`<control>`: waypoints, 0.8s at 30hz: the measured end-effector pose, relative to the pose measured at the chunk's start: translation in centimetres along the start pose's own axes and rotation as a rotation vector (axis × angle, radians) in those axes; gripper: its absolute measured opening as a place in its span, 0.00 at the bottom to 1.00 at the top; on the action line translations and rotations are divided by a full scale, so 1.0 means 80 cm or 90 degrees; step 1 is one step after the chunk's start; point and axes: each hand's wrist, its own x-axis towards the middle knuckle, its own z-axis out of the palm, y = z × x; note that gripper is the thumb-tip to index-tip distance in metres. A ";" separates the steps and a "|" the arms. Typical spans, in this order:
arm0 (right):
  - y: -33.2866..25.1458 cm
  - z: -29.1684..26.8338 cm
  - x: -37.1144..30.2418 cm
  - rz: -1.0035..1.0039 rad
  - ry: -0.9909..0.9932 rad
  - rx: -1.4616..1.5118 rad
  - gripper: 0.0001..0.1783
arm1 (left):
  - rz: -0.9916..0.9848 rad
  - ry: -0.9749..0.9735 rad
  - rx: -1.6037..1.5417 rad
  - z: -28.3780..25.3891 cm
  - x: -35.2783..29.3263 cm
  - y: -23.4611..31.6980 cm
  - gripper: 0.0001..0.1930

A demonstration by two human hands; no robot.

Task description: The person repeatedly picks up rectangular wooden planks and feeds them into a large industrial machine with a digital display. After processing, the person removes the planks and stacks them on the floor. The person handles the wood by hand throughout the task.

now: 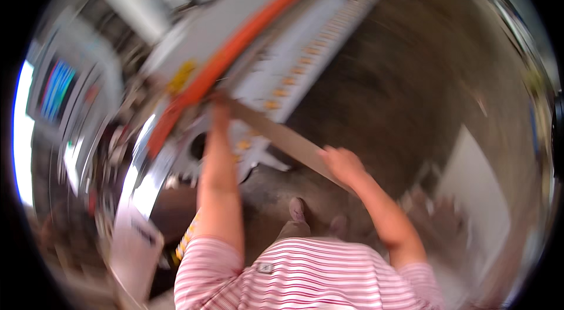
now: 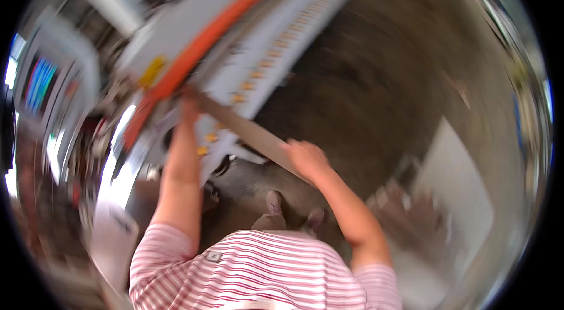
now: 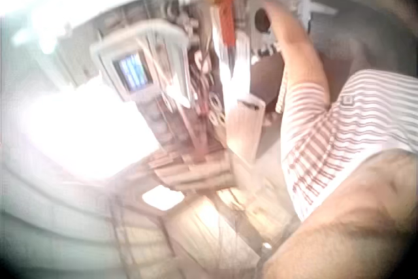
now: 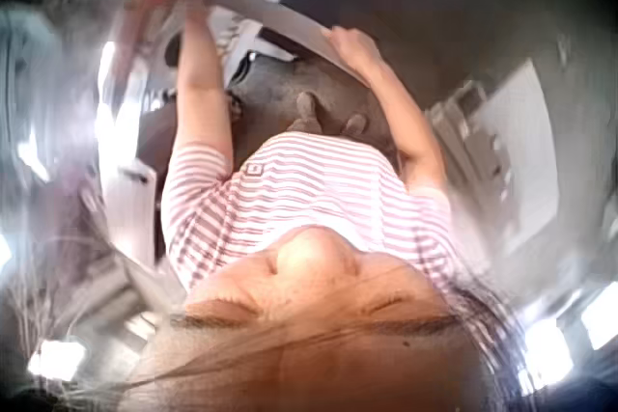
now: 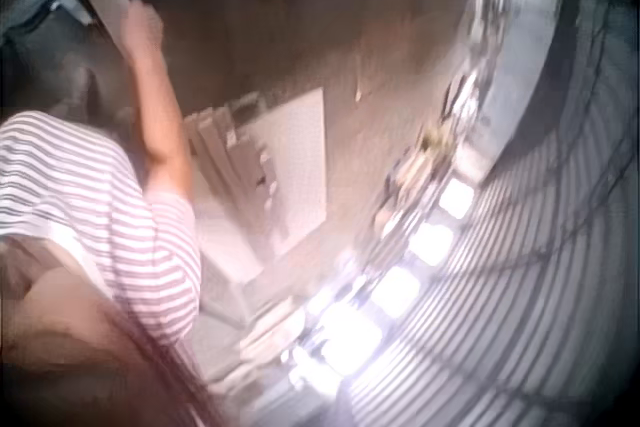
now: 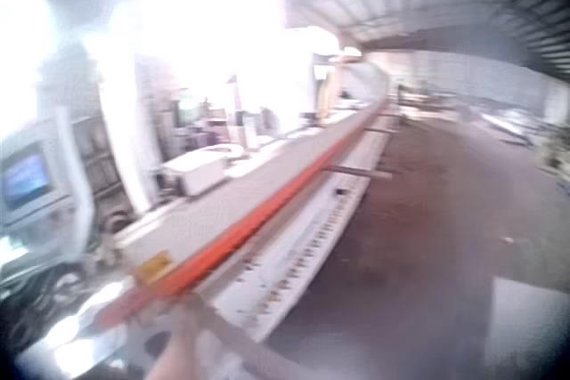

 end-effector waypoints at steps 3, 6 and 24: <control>0.057 -0.001 -0.022 -0.091 0.105 0.026 0.22 | -0.008 0.025 0.483 -0.046 -0.020 0.028 0.15; 0.155 -0.003 -0.068 -0.003 0.314 0.121 0.18 | 0.290 0.239 0.434 -0.083 -0.130 0.051 0.20; 0.358 0.043 -0.237 0.071 -0.186 0.091 0.28 | -0.026 -0.429 0.670 0.137 -0.524 -0.127 0.20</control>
